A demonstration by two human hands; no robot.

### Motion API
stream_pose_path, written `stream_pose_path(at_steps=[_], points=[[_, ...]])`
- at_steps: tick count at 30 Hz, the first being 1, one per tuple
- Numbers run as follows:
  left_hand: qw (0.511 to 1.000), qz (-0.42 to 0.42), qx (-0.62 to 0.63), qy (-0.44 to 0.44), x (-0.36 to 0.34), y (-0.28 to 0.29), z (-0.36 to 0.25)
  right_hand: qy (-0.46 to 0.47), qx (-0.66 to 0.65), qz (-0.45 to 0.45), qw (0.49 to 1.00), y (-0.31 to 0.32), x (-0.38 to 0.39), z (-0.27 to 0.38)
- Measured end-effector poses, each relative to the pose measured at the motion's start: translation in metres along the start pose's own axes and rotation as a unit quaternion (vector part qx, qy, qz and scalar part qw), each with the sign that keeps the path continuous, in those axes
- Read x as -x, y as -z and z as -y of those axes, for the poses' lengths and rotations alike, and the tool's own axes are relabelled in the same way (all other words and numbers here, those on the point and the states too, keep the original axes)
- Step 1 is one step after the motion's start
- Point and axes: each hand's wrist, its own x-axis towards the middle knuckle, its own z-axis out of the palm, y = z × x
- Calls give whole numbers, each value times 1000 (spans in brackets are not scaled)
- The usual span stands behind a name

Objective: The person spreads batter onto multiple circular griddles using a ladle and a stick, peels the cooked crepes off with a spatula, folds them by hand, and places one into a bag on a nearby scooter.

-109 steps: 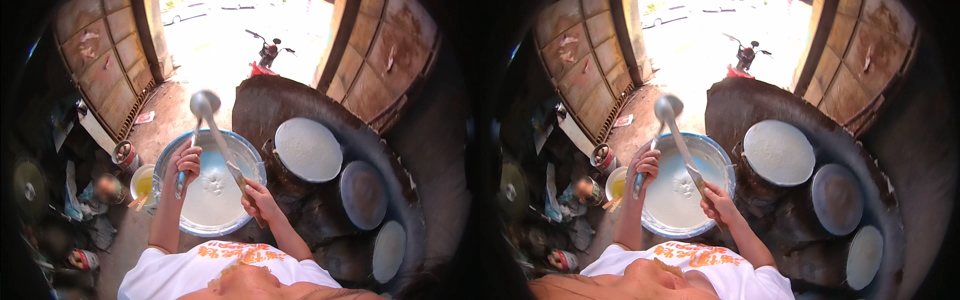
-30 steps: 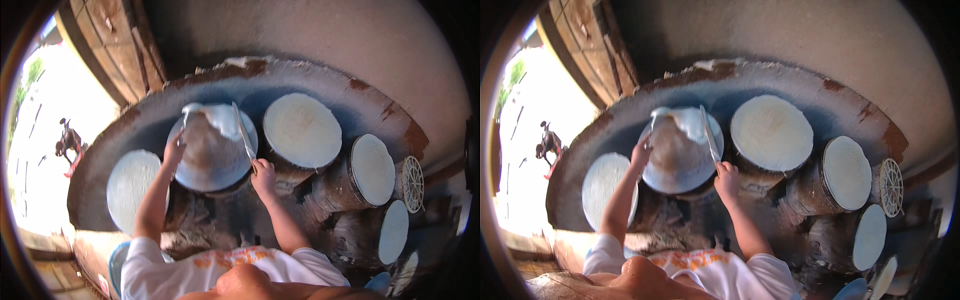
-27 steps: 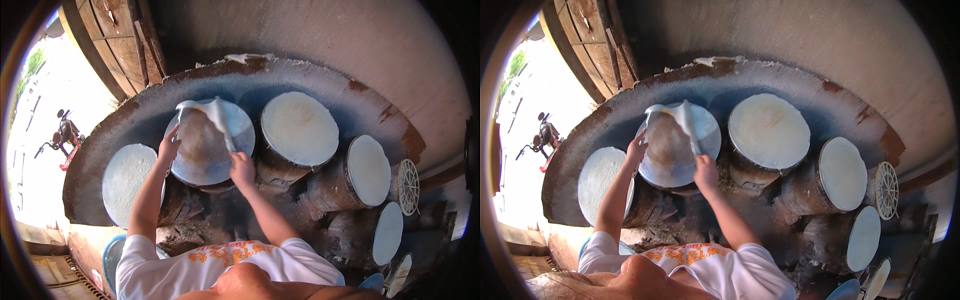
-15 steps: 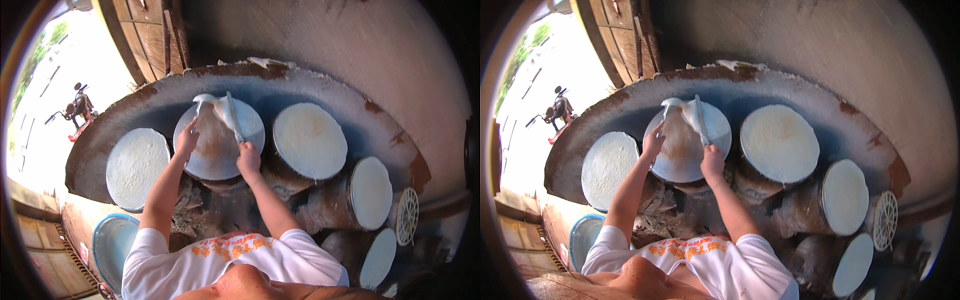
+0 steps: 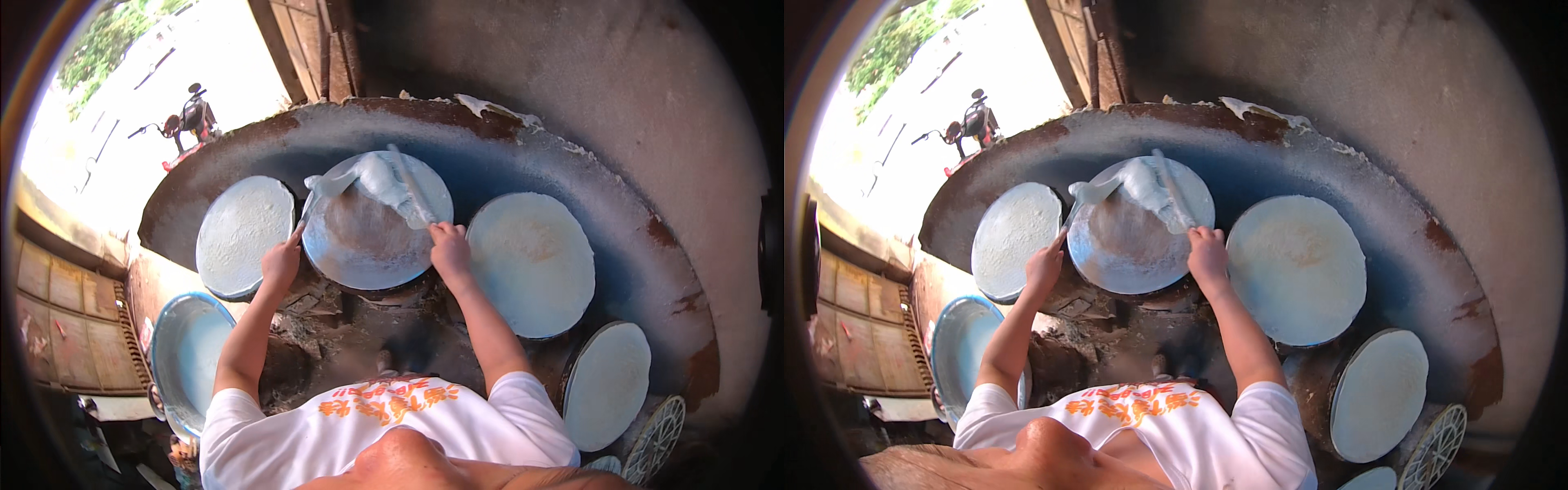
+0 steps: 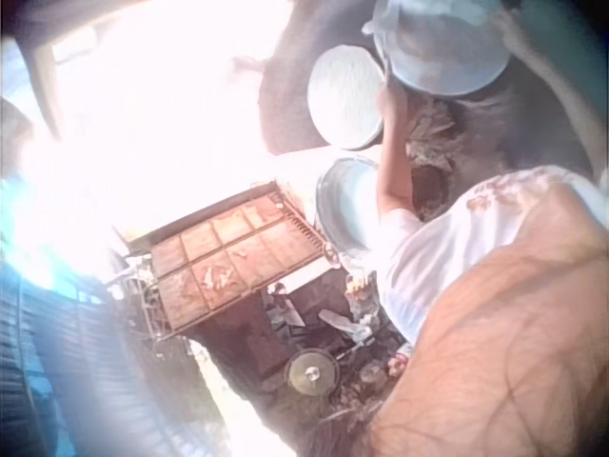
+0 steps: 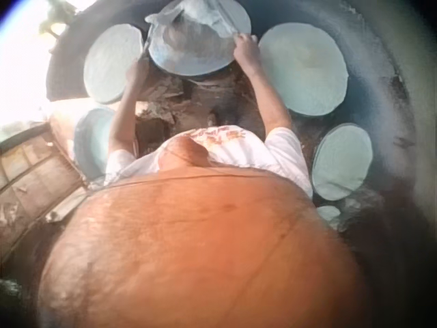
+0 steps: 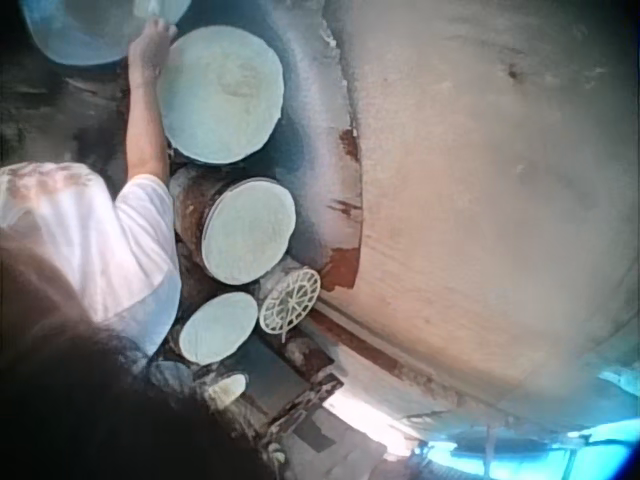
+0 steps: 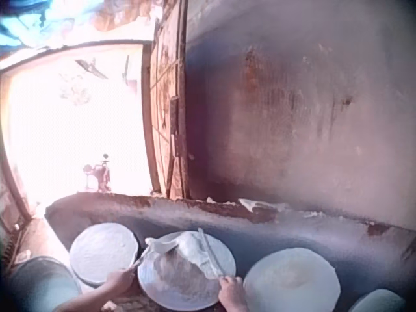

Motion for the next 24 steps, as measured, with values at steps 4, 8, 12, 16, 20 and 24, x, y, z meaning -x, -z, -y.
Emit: stream_pose_path(at_steps=[4,8,12,16,20,24], points=[[998,-30,-53,-30,30,-6,30,35,-15,82,996,-37,-29,34],[905,184,369,102,66,24,7,37,-57,103,992,-47,-39,49],[535,239,788,188,110,33,-7,120,-86,107,983,-23,-32,37],[168,268,949,-13,115,22,-30,82,-54,39,994,3,-69,-20],[50,244,968,31,96,8,-67,140,-149,147,968,-50,-62,-1],[18,239,971,-22,99,43,-88,160,-180,218,946,-7,-61,5]])
